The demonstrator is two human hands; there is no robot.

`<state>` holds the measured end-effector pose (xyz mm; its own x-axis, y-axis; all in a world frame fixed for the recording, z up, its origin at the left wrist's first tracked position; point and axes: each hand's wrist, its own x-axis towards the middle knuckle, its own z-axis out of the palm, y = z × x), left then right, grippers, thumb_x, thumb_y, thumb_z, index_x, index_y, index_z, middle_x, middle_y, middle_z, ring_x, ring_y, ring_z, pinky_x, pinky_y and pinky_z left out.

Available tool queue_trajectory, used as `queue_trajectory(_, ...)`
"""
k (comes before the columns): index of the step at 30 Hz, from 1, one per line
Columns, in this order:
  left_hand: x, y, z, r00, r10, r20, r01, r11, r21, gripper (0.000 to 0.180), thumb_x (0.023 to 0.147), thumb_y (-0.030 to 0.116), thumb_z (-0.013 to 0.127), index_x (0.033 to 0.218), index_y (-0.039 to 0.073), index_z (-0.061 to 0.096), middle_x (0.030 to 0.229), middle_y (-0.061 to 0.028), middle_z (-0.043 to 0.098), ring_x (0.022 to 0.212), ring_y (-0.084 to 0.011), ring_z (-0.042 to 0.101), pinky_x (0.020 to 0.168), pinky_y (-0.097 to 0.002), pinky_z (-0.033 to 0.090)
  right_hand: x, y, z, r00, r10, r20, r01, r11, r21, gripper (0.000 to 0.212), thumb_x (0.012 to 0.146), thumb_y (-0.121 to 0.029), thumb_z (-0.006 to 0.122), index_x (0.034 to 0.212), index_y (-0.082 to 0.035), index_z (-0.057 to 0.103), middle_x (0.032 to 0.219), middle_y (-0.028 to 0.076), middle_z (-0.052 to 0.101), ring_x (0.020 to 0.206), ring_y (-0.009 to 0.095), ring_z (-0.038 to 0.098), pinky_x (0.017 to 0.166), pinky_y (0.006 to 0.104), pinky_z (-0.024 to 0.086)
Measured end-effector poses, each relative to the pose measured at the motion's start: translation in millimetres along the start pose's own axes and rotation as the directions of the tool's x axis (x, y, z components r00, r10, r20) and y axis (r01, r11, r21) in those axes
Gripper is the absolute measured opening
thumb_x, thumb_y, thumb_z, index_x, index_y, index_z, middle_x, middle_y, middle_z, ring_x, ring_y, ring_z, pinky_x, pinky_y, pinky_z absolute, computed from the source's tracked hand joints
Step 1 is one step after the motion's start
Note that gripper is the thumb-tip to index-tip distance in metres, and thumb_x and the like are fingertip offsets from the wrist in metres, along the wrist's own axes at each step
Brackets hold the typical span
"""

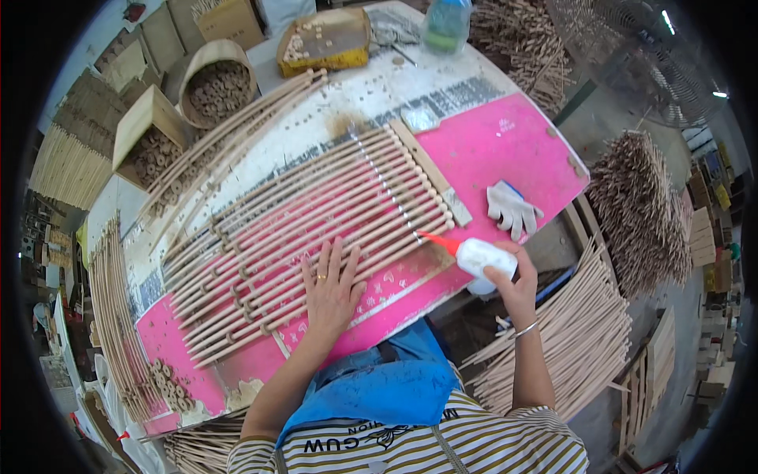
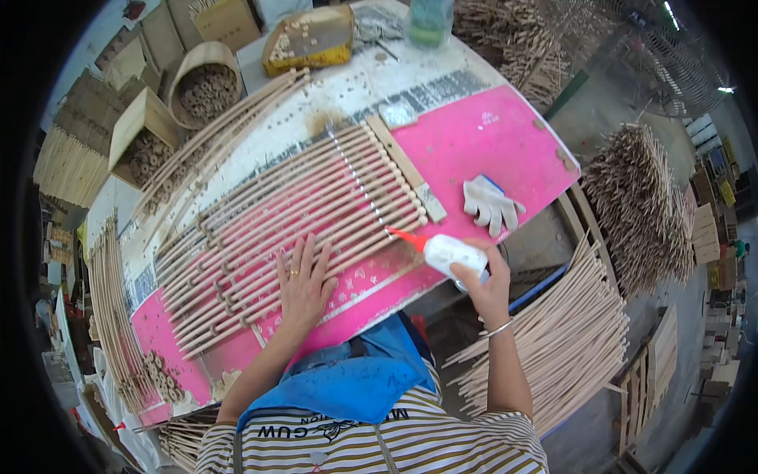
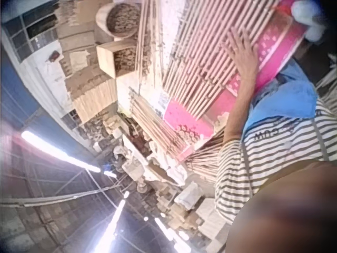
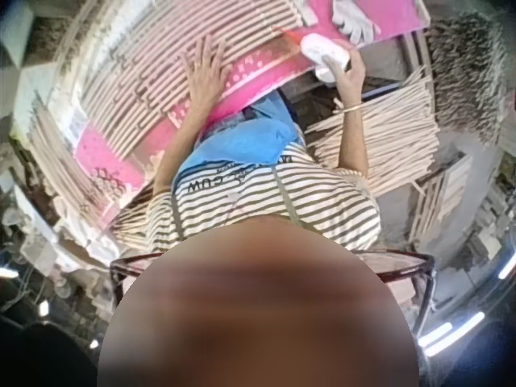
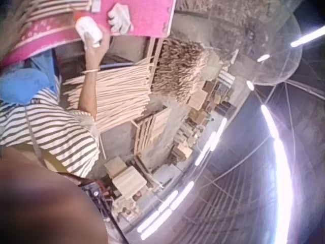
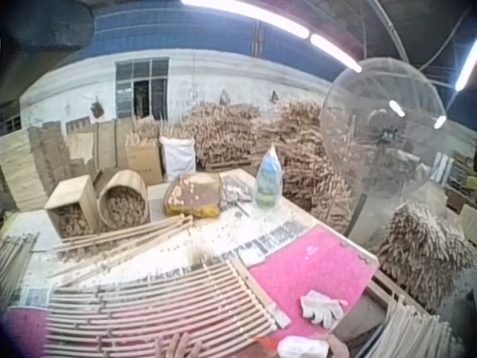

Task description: Assemble a wooden lattice structure by inserting dowels through round spacers and applying glue.

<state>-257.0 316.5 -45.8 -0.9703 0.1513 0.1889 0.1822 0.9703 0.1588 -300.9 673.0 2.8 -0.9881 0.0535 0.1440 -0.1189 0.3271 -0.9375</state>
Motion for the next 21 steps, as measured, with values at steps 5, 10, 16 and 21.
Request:
queue_trajectory(5, -5, 5, -11, 1.0, -0.006, -0.009, 0.006, 1.0, 0.029, 0.072, 0.098, 0.041, 0.068, 0.162, 0.018, 0.044, 0.171, -0.0148, 0.032, 0.161, -0.0329, 0.023, 0.127, -0.0681, 0.011, 112, -9, 39, 0.979, 0.049, -0.199, 0.002, 0.969, 0.246, 0.046, 0.09, -0.01, 0.08, 0.132, 0.001, 0.063, 0.123, 0.012, 0.07, 0.104, 0.019, 0.068, 0.092, 0.0318, 0.055)
queue_trajectory(10, -4, 7, -3, 1.0, -0.01, -0.013, 0.01, 1.0, 0.005, 0.068, 0.1, 0.044, 0.065, 0.161, 0.019, 0.046, 0.171, -0.0121, 0.032, 0.161, -0.0317, 0.023, 0.127, -0.0678, 0.011, 202, 50, 79, 0.957, -0.071, -0.281, 0.073, 0.997, -0.004, 0.053, 0.086, -0.024, 0.086, 0.129, 0.0, 0.067, 0.115, 0.016, 0.072, 0.105, 0.023, 0.068, 0.092, 0.0355, 0.053)
queue_trajectory(16, -7, 9, -1, 0.996, -0.019, -0.087, 0.016, 0.999, -0.027, 0.074, 0.097, 0.045, 0.066, 0.163, 0.022, 0.041, 0.171, -0.012, 0.033, 0.159, -0.0314, 0.027, 0.126, -0.0688, 0.013, 215, 75, 87, 0.951, -0.237, -0.198, 0.121, 0.875, -0.469, 0.053, 0.086, -0.023, 0.084, 0.13, 0.0, 0.067, 0.123, 0.021, 0.072, 0.114, 0.034, 0.068, 0.1, 0.0441, 0.052)
queue_trajectory(21, -5, 5, 4, 0.993, 0.006, -0.121, -0.013, 0.998, -0.059, 0.081, 0.095, 0.046, 0.07, 0.165, 0.022, 0.038, 0.173, -0.01, 0.029, 0.161, -0.0304, 0.024, 0.128, -0.0669, 0.011, 208, 48, 76, 0.876, -0.464, -0.135, 0.365, 0.818, -0.445, 0.047, 0.093, -0.021, 0.079, 0.134, -0.002, 0.066, 0.127, 0.015, 0.071, 0.119, 0.029, 0.065, 0.103, 0.0421, 0.05)
